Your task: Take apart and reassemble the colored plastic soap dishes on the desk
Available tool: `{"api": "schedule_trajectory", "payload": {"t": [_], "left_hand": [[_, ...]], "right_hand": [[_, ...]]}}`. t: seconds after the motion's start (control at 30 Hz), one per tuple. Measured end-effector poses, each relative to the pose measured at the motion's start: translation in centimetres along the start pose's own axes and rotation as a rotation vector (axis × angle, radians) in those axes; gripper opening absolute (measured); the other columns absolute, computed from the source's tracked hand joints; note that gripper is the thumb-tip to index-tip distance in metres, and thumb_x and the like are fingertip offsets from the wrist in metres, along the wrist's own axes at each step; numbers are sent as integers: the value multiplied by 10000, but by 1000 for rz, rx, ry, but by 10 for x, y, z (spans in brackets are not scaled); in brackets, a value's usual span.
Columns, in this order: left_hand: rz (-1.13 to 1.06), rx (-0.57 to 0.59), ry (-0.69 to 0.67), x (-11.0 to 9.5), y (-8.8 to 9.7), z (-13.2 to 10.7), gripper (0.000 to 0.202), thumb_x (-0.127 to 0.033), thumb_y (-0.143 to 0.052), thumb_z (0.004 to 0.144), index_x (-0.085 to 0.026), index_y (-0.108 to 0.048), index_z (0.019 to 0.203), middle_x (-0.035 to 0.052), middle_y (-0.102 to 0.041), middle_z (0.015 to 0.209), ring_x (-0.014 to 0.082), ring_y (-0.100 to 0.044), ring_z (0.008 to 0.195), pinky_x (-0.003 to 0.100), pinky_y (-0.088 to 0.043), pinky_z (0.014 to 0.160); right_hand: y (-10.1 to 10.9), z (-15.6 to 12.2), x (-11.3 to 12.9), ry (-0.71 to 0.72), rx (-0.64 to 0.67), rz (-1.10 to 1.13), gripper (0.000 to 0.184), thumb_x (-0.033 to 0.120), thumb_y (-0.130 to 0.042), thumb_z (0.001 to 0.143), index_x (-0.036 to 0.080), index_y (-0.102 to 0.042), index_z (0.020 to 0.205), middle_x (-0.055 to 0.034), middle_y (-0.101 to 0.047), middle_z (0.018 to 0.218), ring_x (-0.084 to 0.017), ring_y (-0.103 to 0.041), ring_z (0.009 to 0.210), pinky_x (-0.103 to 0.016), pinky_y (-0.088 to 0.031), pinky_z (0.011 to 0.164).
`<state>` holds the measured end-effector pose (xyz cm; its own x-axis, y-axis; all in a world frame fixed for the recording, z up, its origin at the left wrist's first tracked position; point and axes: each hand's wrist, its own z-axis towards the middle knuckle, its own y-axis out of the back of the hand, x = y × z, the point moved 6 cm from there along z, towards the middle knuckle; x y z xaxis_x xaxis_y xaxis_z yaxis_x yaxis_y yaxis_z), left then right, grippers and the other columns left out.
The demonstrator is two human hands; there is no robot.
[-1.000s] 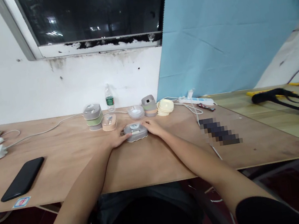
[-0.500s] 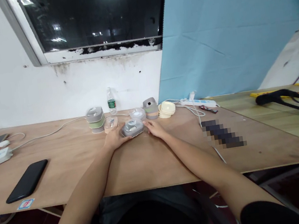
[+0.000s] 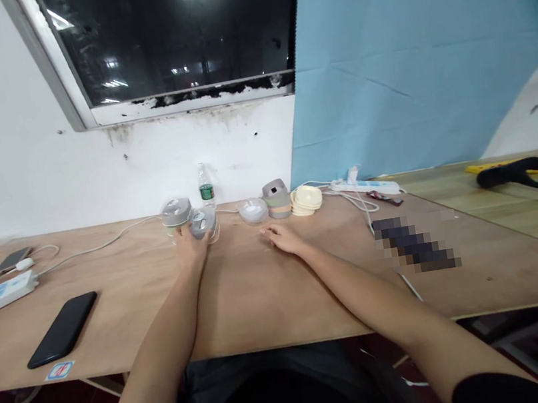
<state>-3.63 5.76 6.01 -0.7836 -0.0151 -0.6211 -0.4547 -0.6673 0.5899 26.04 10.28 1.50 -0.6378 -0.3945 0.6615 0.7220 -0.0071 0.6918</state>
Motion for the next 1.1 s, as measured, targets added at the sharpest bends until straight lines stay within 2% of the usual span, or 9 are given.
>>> {"api": "schedule_trajectory", "payload": {"t": [0.17,0.27,0.37,0.5,0.6,0.73,0.9,0.97,1.1], "left_hand": [[-50,-35,-63,-6,-12,1,559,-480,-695,725,-217,-511,1183,129,-432,1274,281,-560,1086,409,-476,897],[-79,-77,-102,-7,-14,1,529,-454,-694,738,-225,-521,1183,121,-438,1267,275,-552,1097,400,-484,894],[-144,-103,-171,-10,-14,-2,516,-421,-686,758,-227,-517,1205,116,-439,1288,223,-595,982,358,-508,838],[-212,-88,-308,-19,-12,-13,423,-398,-625,821,-207,-534,1187,120,-464,1292,130,-596,739,299,-513,716],[-185,-10,-439,-29,-14,-23,288,-384,-553,872,-197,-586,1088,88,-578,1134,117,-577,672,278,-484,686],[-114,168,-553,-43,-23,-39,250,-396,-485,903,-204,-634,961,40,-650,877,149,-591,707,276,-452,682],[-107,481,-680,-61,-37,-64,262,-379,-469,900,-209,-669,903,36,-682,838,156,-610,745,259,-439,654],[-91,522,-688,-63,-40,-68,260,-374,-474,894,-209,-676,887,35,-686,835,160,-609,749,261,-439,654],[-96,522,-659,-61,-39,-66,273,-377,-465,892,-211,-682,902,36,-693,844,168,-614,754,275,-451,674]], "right_hand": [[2,-1,5,48,-23,16,488,579,-381,907,172,-649,903,-1,-625,613,-154,-574,615,-239,-377,589],[10,1,4,60,-96,-15,453,547,-397,908,181,-664,902,-9,-640,645,-158,-574,633,-243,-374,597],[31,3,-8,13,-272,-83,401,509,-428,894,196,-672,949,-21,-650,695,-168,-573,660,-252,-378,612],[69,1,-44,-144,-550,-114,394,440,-450,869,203,-607,1142,-31,-649,758,-193,-582,715,-279,-414,673],[91,-1,-77,-293,-645,-99,503,404,-473,841,190,-502,1296,-53,-658,837,-223,-600,786,-319,-443,738],[106,1,-104,-358,-624,-91,640,353,-500,816,176,-367,1417,-78,-667,962,-248,-612,895,-359,-452,837],[103,9,-114,-331,-502,-162,540,322,-507,813,176,-478,1333,-91,-666,1021,-249,-608,948,-349,-451,862],[101,10,-113,-330,-488,-187,473,312,-503,818,188,-520,1275,-79,-674,967,-242,-612,912,-344,-456,832],[104,8,-109,-302,-549,-177,387,303,-502,818,197,-557,1187,-78,-676,969,-238,-612,891,-340,-453,802]]}}
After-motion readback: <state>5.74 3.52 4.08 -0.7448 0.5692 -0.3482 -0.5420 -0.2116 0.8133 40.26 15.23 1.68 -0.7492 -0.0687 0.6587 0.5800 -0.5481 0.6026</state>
